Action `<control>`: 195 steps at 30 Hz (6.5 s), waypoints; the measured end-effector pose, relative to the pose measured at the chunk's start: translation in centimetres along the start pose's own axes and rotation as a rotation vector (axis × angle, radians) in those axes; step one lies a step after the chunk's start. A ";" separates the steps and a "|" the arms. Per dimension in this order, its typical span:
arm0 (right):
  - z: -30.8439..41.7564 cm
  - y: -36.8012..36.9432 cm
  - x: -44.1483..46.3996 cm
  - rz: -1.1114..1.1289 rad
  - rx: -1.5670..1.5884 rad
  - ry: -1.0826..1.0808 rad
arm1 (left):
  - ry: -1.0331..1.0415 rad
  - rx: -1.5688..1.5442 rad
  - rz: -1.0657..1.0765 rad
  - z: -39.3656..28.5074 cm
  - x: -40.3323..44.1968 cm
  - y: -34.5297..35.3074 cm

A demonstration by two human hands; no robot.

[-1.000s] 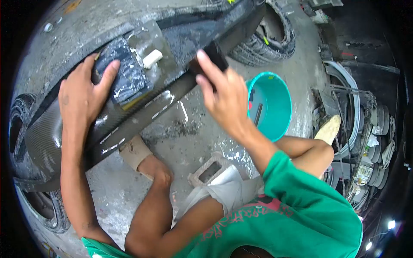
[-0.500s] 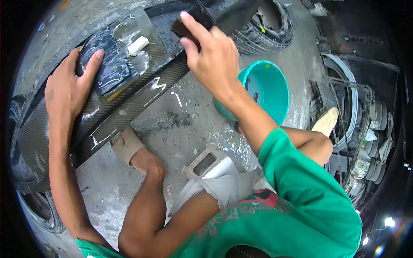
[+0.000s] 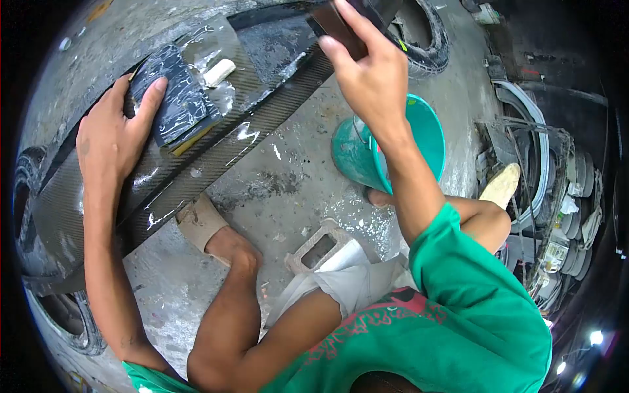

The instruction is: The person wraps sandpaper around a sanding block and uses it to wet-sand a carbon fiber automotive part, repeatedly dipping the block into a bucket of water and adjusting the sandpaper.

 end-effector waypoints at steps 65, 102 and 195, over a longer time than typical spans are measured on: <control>-3.9 -10.2 -20.6 0.255 -0.487 0.114 | 0.807 -0.189 -0.090 -17.4 -2.2 3.9; 2.4 2.4 -2.1 0.297 -0.129 -0.146 | 0.114 -0.056 0.061 -3.0 0.6 1.1; 1.1 3.5 -5.4 0.055 -0.149 -0.173 | 0.129 -0.041 0.003 -2.6 0.7 1.5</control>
Point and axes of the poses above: each hand's wrist, its own x-axis towards the middle knuckle, its own y-axis out of the palm, z = x × y, the point moved 5 cm from there along x, towards the middle knuckle, and after that the axes turned 12 degrees about -y, right-handed, at the moved point
